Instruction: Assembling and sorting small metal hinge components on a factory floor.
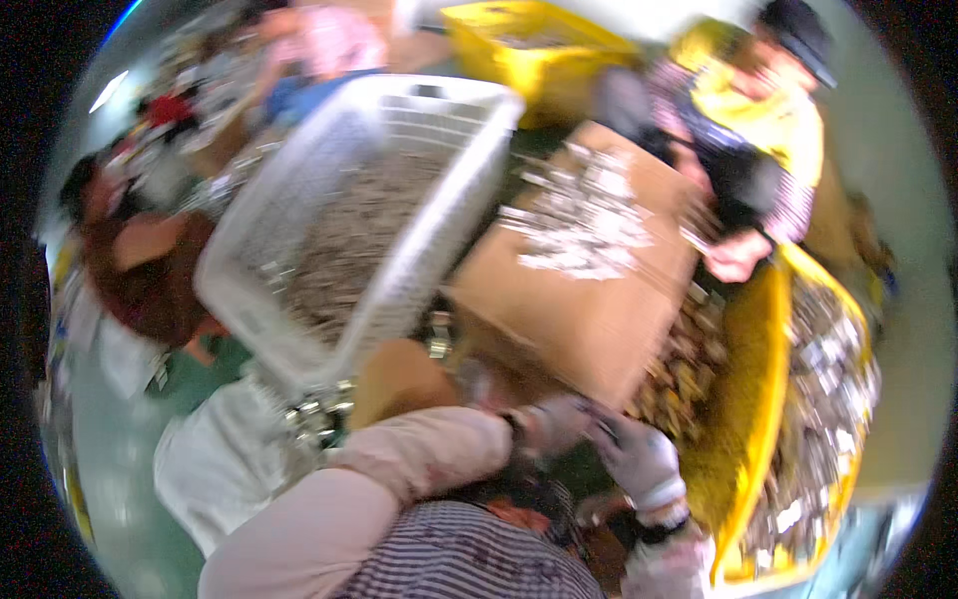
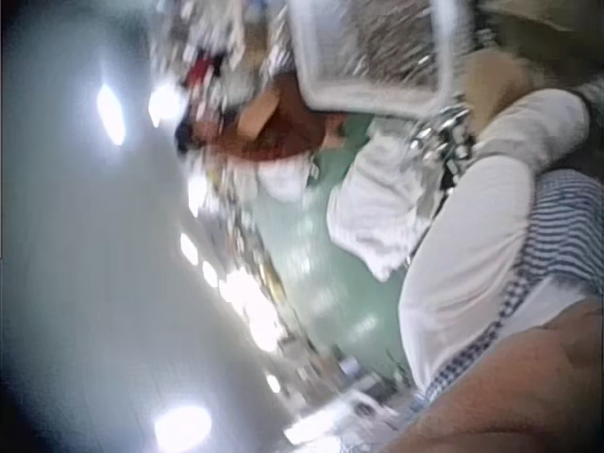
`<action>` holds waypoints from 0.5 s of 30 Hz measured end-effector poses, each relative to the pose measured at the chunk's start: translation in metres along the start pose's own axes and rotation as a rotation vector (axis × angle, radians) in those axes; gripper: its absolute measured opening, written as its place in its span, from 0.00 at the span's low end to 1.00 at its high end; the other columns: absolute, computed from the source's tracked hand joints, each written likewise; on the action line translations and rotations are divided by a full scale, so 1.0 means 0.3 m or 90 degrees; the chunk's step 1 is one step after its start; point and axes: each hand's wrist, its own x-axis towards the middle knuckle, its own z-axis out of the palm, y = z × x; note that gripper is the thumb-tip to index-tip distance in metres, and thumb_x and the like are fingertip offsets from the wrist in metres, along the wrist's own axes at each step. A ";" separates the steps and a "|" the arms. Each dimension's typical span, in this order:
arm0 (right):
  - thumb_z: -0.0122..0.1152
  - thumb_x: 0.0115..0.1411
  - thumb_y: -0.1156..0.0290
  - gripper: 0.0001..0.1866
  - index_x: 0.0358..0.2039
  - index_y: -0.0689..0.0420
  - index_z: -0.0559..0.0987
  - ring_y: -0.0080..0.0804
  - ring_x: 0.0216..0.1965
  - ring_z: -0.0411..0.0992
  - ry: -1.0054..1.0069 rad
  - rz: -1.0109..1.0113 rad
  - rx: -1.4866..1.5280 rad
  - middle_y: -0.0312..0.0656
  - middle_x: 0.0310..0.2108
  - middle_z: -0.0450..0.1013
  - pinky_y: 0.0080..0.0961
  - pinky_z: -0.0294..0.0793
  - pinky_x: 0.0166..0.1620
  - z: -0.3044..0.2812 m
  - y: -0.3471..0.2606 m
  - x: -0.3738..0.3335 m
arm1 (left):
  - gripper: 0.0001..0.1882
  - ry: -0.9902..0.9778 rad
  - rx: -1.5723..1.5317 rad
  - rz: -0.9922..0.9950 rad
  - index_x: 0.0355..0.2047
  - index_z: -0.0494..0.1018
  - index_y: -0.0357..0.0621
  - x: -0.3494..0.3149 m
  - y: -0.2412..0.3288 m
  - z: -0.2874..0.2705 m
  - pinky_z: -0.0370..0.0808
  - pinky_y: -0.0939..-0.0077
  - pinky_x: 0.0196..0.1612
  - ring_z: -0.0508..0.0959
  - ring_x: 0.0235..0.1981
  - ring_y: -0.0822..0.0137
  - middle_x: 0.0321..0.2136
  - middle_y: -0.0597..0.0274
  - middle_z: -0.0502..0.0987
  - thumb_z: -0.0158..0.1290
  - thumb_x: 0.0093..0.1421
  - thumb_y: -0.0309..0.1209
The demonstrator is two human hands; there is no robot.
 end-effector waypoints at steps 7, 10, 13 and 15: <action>0.50 0.59 0.53 0.18 0.42 0.51 0.74 0.47 0.35 0.73 0.044 -0.030 -0.056 0.48 0.33 0.74 0.37 0.72 0.37 0.033 0.131 -0.030 | 0.16 -0.084 -0.229 -0.016 0.41 0.74 0.49 0.123 -0.182 0.358 0.66 0.71 0.54 0.70 0.51 0.65 0.44 0.67 0.75 0.54 0.50 0.32; 0.50 0.60 0.54 0.17 0.43 0.51 0.73 0.47 0.34 0.73 0.036 -0.037 -0.067 0.48 0.32 0.74 0.37 0.72 0.37 0.035 0.121 -0.043 | 0.23 -0.047 -0.761 -0.302 0.46 0.72 0.49 0.113 -0.259 0.430 0.59 0.72 0.59 0.64 0.56 0.68 0.50 0.72 0.72 0.61 0.49 0.38; 0.49 0.60 0.55 0.17 0.44 0.52 0.73 0.46 0.34 0.73 0.035 -0.041 -0.076 0.48 0.32 0.74 0.36 0.72 0.37 0.053 0.165 -0.055 | 0.18 0.005 -0.552 -0.201 0.47 0.71 0.41 0.120 -0.195 0.379 0.70 0.74 0.47 0.75 0.44 0.59 0.43 0.57 0.76 0.52 0.57 0.35; 0.49 0.61 0.56 0.17 0.44 0.53 0.74 0.46 0.35 0.73 0.041 -0.053 -0.072 0.48 0.33 0.74 0.35 0.72 0.38 0.052 0.164 -0.058 | 0.18 0.004 -0.562 -0.371 0.47 0.71 0.41 0.129 -0.163 0.323 0.70 0.75 0.47 0.75 0.44 0.60 0.43 0.55 0.76 0.52 0.58 0.35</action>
